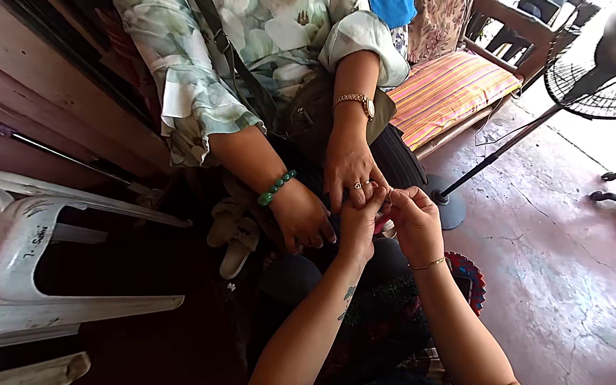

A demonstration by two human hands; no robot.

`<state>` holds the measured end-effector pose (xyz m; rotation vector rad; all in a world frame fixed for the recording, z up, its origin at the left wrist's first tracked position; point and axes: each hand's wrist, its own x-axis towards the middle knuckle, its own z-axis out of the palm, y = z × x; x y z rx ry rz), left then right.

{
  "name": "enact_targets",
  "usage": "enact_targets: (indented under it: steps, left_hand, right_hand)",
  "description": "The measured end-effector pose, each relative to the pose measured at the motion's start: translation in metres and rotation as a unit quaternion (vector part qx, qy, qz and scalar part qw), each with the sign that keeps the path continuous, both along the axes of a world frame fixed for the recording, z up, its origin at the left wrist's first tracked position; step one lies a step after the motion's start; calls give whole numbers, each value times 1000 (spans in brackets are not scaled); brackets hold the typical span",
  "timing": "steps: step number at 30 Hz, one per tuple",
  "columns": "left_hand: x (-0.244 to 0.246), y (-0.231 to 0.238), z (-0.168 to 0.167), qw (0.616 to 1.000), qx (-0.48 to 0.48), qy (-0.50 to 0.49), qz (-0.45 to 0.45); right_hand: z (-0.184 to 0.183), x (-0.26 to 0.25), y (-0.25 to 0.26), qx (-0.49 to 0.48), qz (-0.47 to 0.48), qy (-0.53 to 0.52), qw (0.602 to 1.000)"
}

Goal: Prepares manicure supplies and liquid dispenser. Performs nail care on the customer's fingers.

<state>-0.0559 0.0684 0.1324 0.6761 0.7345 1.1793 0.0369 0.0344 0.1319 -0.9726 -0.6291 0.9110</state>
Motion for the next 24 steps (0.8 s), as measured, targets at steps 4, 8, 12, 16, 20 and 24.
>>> enact_targets:
  steps: [4, 8, 12, 16, 20, 24]
  left_hand:
    - [0, -1, 0, 1000, 16, 5, 7]
    - [-2, 0, 0, 1000, 4, 12, 6]
    - [-3, 0, 2, 1000, 4, 17, 12]
    - [0, -1, 0, 1000, -2, 19, 8]
    - [-1, 0, -1, 1000, -8, 24, 4]
    - [-4, -1, 0, 999, 13, 32, 5]
  right_hand:
    - [-7, 1, -3, 83, -84, -275, 954]
    - [-12, 6, -7, 84, -91, -395, 910]
    - [-15, 11, -10, 96, -102, -300, 943]
    - [-9, 8, -7, 106, -98, -303, 942]
    - [-1, 16, -10, 22, -44, -341, 939]
    - [3, 16, -9, 52, -59, -289, 954]
